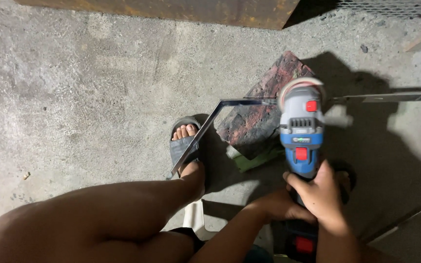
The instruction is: Using a cordless angle grinder to smooth the welded edges of a rectangular metal frame.
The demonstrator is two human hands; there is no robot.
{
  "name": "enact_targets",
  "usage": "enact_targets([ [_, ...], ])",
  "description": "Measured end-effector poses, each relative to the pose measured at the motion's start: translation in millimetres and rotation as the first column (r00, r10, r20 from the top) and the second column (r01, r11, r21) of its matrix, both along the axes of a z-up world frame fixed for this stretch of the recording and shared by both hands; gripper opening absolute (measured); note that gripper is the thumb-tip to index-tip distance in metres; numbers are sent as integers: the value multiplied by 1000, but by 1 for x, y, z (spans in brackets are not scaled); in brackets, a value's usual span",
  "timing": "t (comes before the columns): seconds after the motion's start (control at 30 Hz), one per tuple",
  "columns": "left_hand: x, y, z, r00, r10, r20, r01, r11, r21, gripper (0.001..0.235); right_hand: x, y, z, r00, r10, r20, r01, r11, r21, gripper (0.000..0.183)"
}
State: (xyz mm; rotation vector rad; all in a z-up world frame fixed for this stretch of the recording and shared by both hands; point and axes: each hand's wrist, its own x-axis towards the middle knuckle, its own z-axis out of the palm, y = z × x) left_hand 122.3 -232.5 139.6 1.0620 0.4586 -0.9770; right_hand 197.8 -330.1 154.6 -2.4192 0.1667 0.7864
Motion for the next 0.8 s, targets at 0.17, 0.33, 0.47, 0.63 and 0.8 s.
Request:
enact_targets([
  [0.17, 7, 12, 25, 991, -46, -125, 51, 998, 37, 85, 0, 7, 7, 994, 7, -106, -11, 999, -40, 46],
  [0.33, 18, 26, 43, 993, -85, -85, 91, 993, 78, 105, 5, 22, 28, 1000, 11, 23, -7, 989, -148, 42],
  [0.47, 3, 12, 12, 998, 50, 49, -48, 998, -41, 50, 4, 35, 31, 971, -184, -150, 192, 980, 47, 35],
  [0.63, 5, 22, 27, 999, 0, -51, 3, 999, 54, 65, 6, 51, 45, 976, -31, -216, 42, 998, 46, 42],
  [0.8, 4, 26, 30, 995, 97, -17, -97, 995, 15, 70, 4, 56, 53, 993, -52, -103, 55, 998, 25, 44],
])
